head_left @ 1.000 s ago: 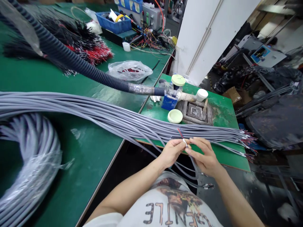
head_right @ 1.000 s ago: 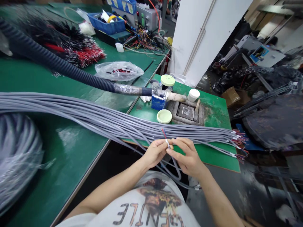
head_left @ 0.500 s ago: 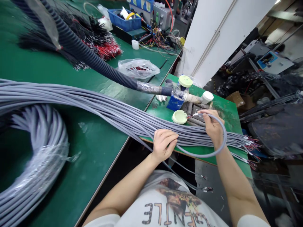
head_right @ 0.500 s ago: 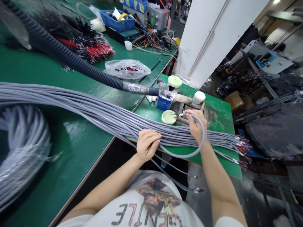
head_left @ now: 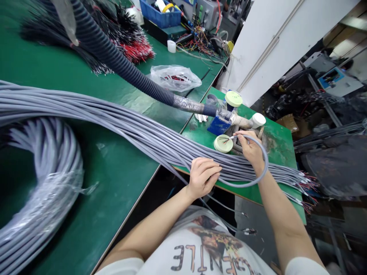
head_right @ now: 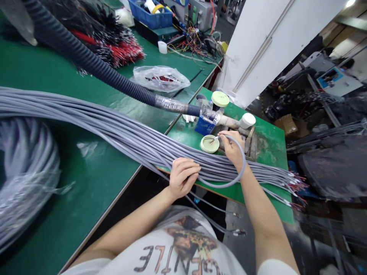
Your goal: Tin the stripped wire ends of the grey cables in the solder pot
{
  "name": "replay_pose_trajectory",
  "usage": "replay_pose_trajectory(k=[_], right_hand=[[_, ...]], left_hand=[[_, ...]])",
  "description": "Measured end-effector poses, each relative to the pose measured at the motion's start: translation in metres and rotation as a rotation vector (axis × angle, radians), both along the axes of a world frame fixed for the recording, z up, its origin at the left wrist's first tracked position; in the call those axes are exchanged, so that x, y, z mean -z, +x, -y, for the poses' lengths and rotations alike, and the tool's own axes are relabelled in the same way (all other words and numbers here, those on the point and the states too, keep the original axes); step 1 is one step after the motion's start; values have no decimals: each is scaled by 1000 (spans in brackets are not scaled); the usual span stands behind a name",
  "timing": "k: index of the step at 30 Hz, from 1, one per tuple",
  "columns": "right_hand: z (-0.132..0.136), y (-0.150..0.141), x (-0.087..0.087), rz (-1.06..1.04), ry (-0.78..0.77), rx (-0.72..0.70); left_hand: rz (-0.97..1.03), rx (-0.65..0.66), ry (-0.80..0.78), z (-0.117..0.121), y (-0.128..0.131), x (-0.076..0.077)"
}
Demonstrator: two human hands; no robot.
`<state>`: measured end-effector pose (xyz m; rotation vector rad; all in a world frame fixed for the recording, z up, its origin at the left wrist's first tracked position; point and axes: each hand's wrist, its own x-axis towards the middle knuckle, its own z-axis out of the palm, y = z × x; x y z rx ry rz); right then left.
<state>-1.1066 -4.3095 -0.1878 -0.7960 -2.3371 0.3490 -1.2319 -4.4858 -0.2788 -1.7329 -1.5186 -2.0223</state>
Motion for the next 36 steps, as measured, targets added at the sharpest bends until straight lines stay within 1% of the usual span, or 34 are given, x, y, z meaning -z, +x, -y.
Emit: replay_pose_trajectory(k=[4,7,9,12,15,18,21,25,30,36], right_hand=[[-2,-1,6,25,3,0],[-1,-2,6,30,6,4],[1,-1,2,23,11,12],[3,8,-10,-1,48,39],[-3,26,-22,-28,120,104],[-17,49,-25,-41,197,210],[-34,69,-18,-12,238,290],[-52,84,-5,39,247,322],[-66,88,9,82,235,323],[-77,90,18,124,242,308]], left_hand=[[8,10,15,-1,-1,0],[5,11,13,-1,-1,1],[2,11,9,-1,-1,1],[3,14,9,0,-1,1],[-1,12,1,1,-1,0],[-9,7,-12,2,-2,-1],[-20,14,-23,2,-2,0],[-30,20,-27,2,-2,1],[-37,17,-36,2,-2,-1],[-36,22,-44,2,-2,0]])
